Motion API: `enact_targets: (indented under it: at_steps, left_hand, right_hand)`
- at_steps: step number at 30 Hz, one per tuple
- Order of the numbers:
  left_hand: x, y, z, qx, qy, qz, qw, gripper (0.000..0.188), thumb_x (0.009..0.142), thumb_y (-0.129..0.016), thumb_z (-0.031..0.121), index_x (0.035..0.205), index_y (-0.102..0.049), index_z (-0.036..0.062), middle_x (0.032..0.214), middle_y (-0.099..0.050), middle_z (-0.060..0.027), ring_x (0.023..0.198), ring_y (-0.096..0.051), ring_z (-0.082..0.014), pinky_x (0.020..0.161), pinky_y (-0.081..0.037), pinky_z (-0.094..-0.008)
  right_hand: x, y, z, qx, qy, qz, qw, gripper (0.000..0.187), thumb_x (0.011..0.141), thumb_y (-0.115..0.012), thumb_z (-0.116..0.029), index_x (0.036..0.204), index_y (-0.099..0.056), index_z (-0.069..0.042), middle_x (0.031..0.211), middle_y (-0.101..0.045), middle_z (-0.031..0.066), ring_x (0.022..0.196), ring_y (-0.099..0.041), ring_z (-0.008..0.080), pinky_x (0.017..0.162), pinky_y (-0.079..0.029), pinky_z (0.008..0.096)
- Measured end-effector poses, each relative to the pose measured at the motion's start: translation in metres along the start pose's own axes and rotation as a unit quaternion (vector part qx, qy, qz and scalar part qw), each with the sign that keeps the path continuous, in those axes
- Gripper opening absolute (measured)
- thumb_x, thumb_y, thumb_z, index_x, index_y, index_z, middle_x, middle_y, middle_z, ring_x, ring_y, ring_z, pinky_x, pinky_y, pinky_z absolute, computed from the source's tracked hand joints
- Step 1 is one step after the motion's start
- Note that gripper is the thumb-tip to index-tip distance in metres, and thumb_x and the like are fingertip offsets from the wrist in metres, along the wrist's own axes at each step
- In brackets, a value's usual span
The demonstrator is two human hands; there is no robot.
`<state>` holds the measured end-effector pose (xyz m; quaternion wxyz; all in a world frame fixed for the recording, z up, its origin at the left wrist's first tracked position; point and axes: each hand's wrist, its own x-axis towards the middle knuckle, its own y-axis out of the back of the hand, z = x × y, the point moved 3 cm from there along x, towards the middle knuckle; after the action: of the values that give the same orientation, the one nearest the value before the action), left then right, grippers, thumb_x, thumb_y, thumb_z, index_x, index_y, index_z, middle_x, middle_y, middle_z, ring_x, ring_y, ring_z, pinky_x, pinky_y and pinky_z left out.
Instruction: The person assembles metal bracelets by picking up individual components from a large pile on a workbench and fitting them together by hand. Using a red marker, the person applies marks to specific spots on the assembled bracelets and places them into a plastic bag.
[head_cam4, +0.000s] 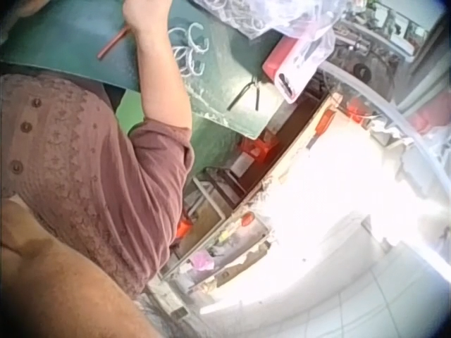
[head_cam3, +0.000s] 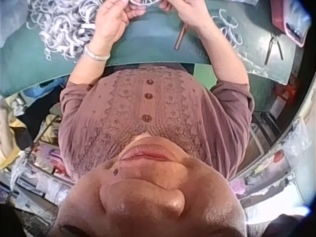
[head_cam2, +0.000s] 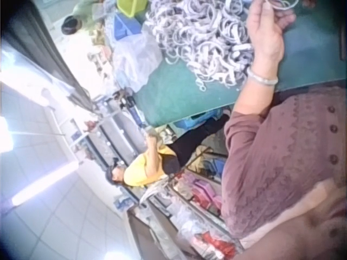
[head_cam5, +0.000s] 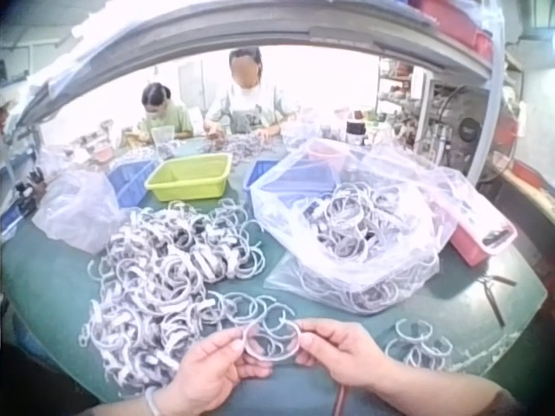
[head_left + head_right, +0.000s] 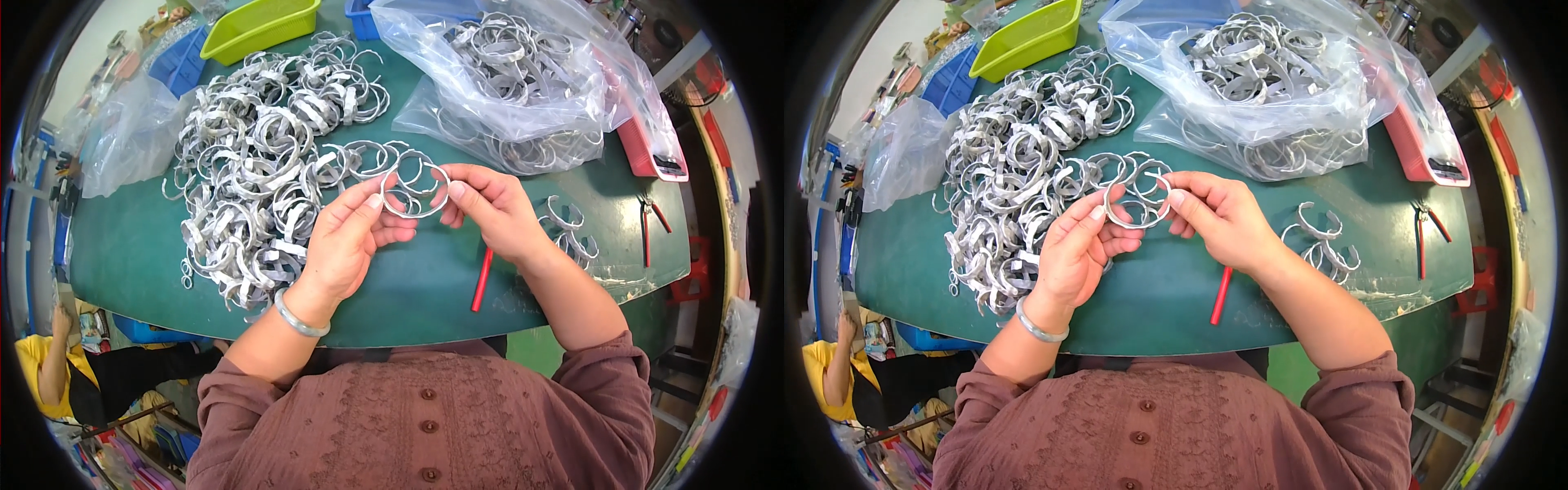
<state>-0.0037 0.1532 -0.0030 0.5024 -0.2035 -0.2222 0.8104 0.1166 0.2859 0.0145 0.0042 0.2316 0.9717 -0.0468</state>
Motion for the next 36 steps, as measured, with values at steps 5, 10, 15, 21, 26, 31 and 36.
enact_targets:
  at_steps: [5, 10, 15, 21, 26, 31, 36]
  left_hand:
    - [0.000, 0.001, -0.001, 0.000, 0.000, -0.001, 1.000, 0.032, 0.091, -0.038, 0.013, 0.119, -0.043, -0.0019, 0.091, -0.055, -0.0079, 0.083, -0.060, -0.0211, 0.073, -0.051, -0.0305]
    - [0.000, 0.001, 0.000, -0.004, -0.003, -0.004, 1.000, 0.032, 0.092, -0.038, 0.013, 0.120, -0.041, -0.0015, 0.092, -0.055, -0.0090, 0.084, -0.059, -0.0209, 0.074, -0.050, -0.0310]
    - [0.000, 0.001, -0.002, -0.026, -0.012, -0.009, 1.000, 0.031, 0.092, -0.037, 0.013, 0.119, -0.042, -0.0013, 0.096, -0.055, -0.0110, 0.089, -0.057, -0.0212, 0.080, -0.049, -0.0330]
    - [0.002, 0.004, -0.003, -0.073, 0.007, 0.006, 0.997, 0.031, 0.092, -0.040, 0.016, 0.118, -0.044, -0.0004, 0.108, -0.053, -0.0109, 0.097, -0.053, -0.0212, 0.088, -0.043, -0.0355]
    - [0.002, 0.003, -0.003, -0.090, 0.018, -0.015, 0.996, 0.032, 0.091, -0.040, 0.017, 0.117, -0.046, -0.0013, 0.113, -0.052, -0.0129, 0.100, -0.052, -0.0227, 0.090, -0.041, -0.0365]
    - [0.002, 0.002, -0.003, -0.107, 0.032, -0.023, 0.993, 0.033, 0.091, -0.041, 0.017, 0.118, -0.045, -0.0017, 0.112, -0.052, -0.0136, 0.101, -0.053, -0.0232, 0.091, -0.041, -0.0369]
    - [0.003, 0.004, -0.004, -0.109, 0.033, -0.027, 0.993, 0.033, 0.091, -0.041, 0.017, 0.118, -0.045, -0.0021, 0.113, -0.052, -0.0135, 0.100, -0.053, -0.0229, 0.091, -0.041, -0.0372]
  right_hand:
    - [0.001, 0.001, 0.002, 0.006, -0.008, -0.009, 1.000, 0.027, 0.089, -0.046, -0.016, 0.110, -0.053, 0.001, 0.082, -0.058, 0.0033, 0.068, -0.052, 0.0096, 0.064, -0.044, 0.0234]
    - [0.000, 0.002, 0.001, 0.005, -0.009, -0.005, 1.000, 0.027, 0.089, -0.047, -0.015, 0.110, -0.053, 0.001, 0.082, -0.058, 0.0027, 0.068, -0.052, 0.0092, 0.063, -0.044, 0.0227]
    - [-0.001, -0.001, -0.003, -0.031, 0.032, 0.000, 0.999, 0.025, 0.088, -0.048, -0.011, 0.110, -0.053, 0.001, 0.085, -0.058, 0.0017, 0.071, -0.052, 0.0085, 0.065, -0.044, 0.0220]
    - [-0.004, -0.004, -0.012, -0.210, 0.230, 0.018, 0.950, 0.023, 0.080, -0.057, -0.002, 0.103, -0.056, 0.000, 0.084, -0.058, 0.0073, 0.073, -0.056, 0.0130, 0.065, -0.045, 0.0232]
    - [-0.008, -0.010, -0.021, -0.293, 0.293, 0.009, 0.910, 0.023, 0.075, -0.060, 0.000, 0.098, -0.057, 0.000, 0.085, -0.058, 0.0102, 0.073, -0.057, 0.0203, 0.063, -0.045, 0.0263]
    - [-0.011, -0.014, -0.027, -0.331, 0.340, -0.006, 0.880, 0.023, 0.072, -0.062, 0.000, 0.095, -0.057, 0.000, 0.084, -0.058, 0.0109, 0.073, -0.057, 0.0228, 0.062, -0.045, 0.0285]
    - [-0.011, -0.014, -0.026, -0.332, 0.342, 0.013, 0.879, 0.021, 0.072, -0.063, 0.000, 0.092, -0.058, 0.000, 0.085, -0.058, 0.0104, 0.074, -0.057, 0.0222, 0.062, -0.045, 0.0281]
